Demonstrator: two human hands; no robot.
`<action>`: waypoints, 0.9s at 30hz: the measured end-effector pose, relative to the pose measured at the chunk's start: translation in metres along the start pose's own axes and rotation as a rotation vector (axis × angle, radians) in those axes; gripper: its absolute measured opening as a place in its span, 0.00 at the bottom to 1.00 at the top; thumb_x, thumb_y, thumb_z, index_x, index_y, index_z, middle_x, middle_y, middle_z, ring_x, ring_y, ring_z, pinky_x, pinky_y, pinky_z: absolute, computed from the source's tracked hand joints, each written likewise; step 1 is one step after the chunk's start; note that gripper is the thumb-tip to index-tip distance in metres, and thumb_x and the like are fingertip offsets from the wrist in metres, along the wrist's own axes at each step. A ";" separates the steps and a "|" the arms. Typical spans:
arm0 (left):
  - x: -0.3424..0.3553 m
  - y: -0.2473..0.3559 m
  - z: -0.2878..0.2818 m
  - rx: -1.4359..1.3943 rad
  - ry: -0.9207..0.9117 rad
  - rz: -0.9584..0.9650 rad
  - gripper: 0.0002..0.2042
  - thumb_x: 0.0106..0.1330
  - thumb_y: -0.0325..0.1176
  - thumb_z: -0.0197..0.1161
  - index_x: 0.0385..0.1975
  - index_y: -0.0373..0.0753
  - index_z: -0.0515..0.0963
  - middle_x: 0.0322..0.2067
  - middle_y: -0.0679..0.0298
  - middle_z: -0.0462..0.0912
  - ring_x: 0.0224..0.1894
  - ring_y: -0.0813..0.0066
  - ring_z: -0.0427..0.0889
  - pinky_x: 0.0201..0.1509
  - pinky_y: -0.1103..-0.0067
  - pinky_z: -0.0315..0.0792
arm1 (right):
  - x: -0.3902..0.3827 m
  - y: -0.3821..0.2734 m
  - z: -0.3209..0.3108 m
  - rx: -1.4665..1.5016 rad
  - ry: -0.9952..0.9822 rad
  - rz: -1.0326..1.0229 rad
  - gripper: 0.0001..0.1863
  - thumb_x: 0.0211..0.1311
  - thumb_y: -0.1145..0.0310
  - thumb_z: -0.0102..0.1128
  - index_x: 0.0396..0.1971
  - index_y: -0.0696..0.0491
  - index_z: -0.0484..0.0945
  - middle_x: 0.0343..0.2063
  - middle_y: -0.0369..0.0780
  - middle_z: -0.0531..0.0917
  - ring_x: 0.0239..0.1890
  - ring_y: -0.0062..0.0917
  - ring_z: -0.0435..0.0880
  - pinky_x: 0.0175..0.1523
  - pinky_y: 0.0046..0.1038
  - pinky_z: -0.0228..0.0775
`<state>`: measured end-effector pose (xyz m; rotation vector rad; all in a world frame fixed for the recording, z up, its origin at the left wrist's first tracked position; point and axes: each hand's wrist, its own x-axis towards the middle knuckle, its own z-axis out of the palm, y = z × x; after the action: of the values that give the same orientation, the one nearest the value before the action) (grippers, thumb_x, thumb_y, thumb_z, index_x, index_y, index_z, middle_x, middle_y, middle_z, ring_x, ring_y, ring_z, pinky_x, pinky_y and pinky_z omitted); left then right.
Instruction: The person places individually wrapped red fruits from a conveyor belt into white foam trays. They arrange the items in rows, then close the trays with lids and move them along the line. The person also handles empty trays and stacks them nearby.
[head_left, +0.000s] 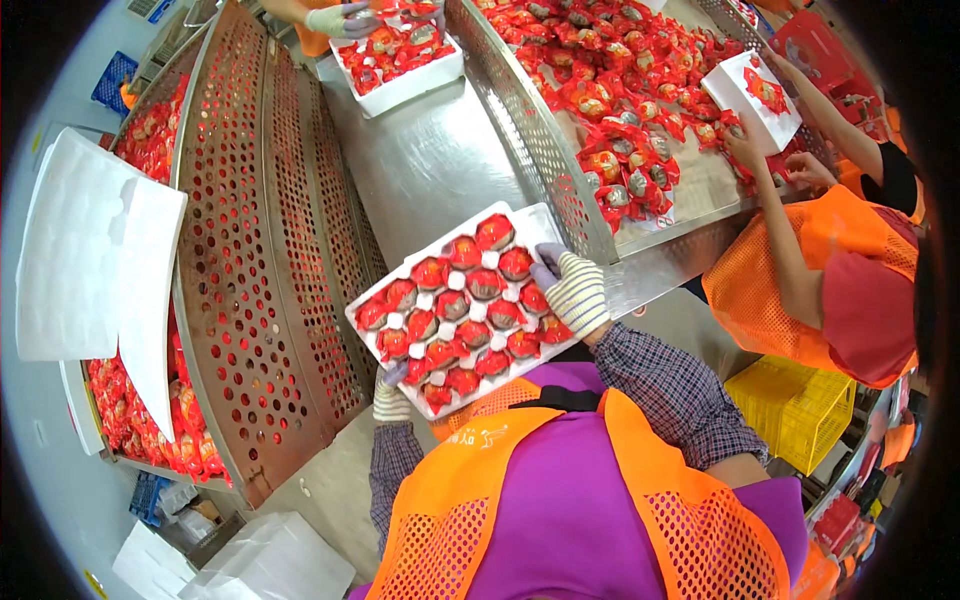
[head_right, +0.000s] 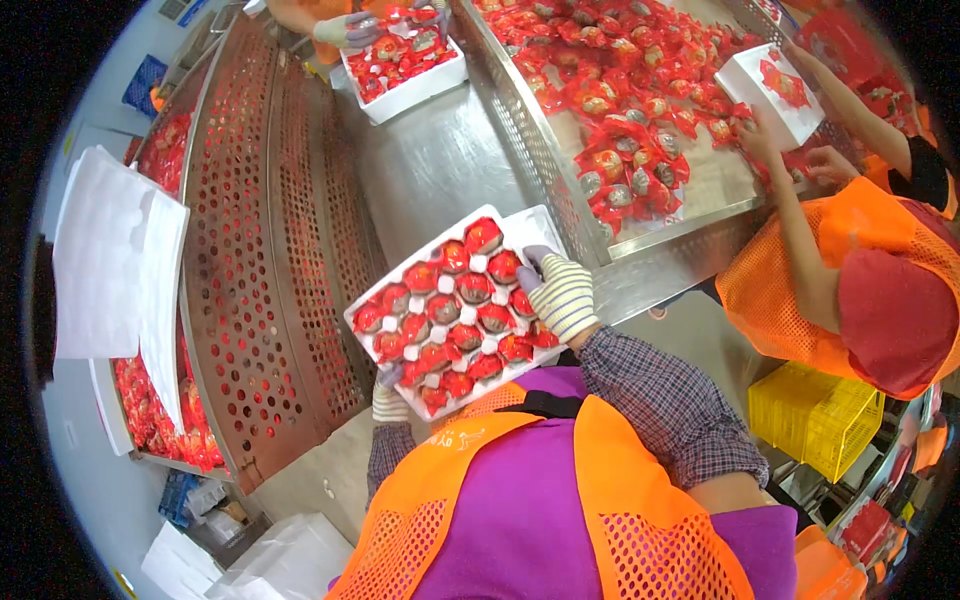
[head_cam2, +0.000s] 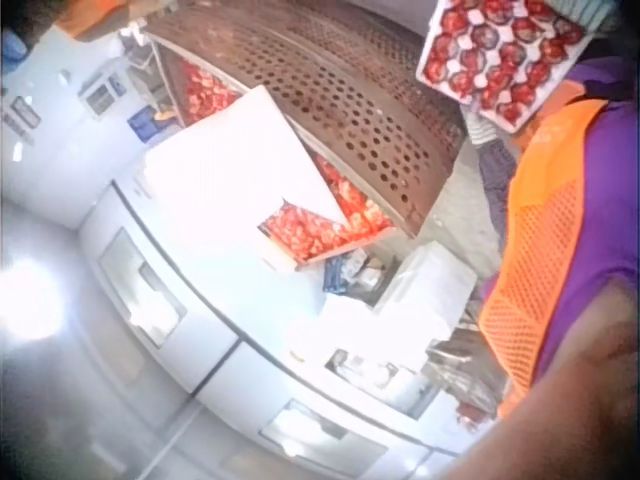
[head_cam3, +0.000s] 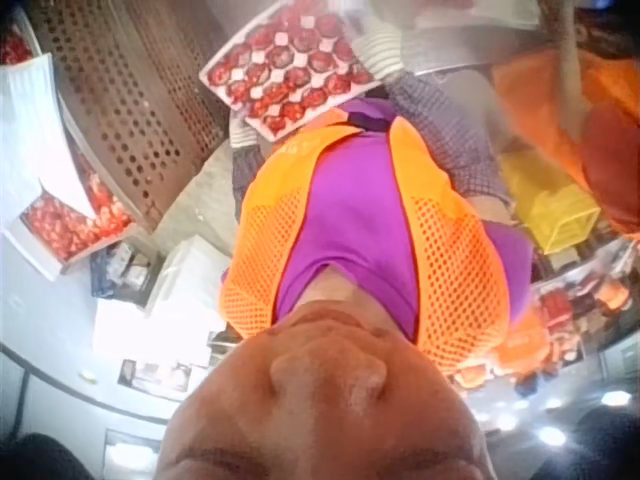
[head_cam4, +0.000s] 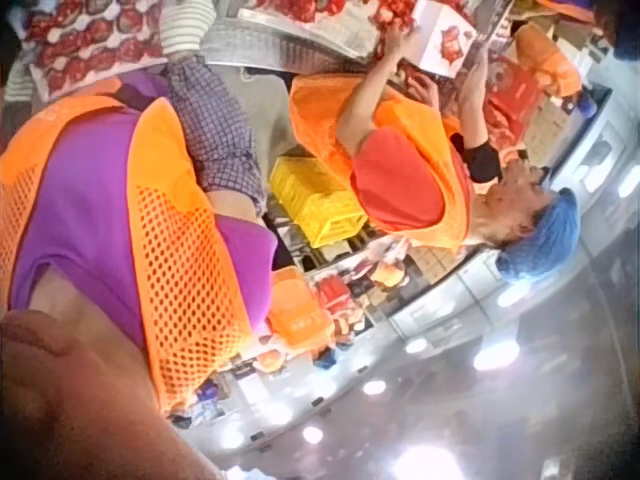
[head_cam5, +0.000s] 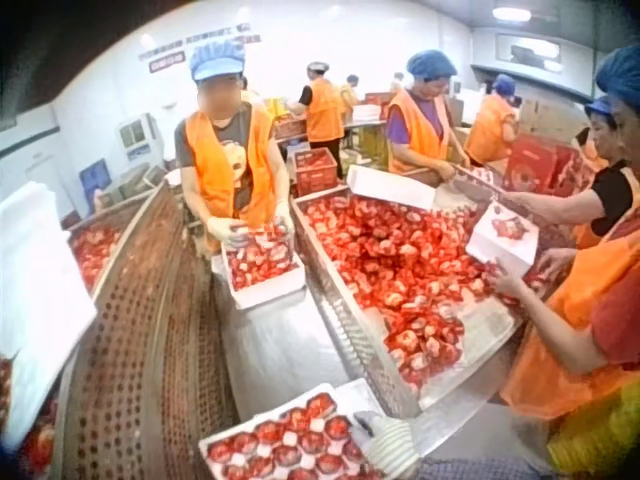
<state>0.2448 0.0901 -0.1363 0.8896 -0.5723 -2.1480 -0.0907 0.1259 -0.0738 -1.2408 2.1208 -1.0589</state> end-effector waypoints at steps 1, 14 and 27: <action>0.001 -0.002 -0.016 0.001 -0.044 0.038 0.36 0.49 0.25 0.61 0.62 0.39 0.56 0.58 0.58 0.65 0.60 0.60 0.65 0.64 0.62 0.61 | -0.003 0.007 0.003 0.070 -0.038 0.048 0.14 0.54 0.64 0.57 0.38 0.56 0.78 0.31 0.49 0.81 0.35 0.41 0.81 0.42 0.35 0.72; -0.053 -0.048 -0.031 -0.125 0.070 0.058 0.35 0.50 0.31 0.68 0.60 0.37 0.59 0.56 0.57 0.67 0.57 0.62 0.69 0.61 0.65 0.65 | 0.047 0.039 0.048 -0.472 -0.381 0.437 0.30 0.49 0.53 0.62 0.50 0.54 0.71 0.43 0.51 0.77 0.48 0.42 0.76 0.53 0.35 0.67; -0.051 -0.078 -0.014 -0.219 -0.020 0.078 0.33 0.56 0.39 0.60 0.62 0.40 0.56 0.59 0.56 0.63 0.59 0.56 0.65 0.63 0.60 0.60 | 0.089 0.063 0.058 -0.300 -0.559 0.279 0.31 0.39 0.49 0.69 0.41 0.56 0.78 0.43 0.50 0.79 0.46 0.40 0.78 0.51 0.34 0.69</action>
<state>0.2445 0.1769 -0.1729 0.7150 -0.3664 -2.1029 -0.1263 0.0448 -0.1598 -1.1521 1.9611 -0.2355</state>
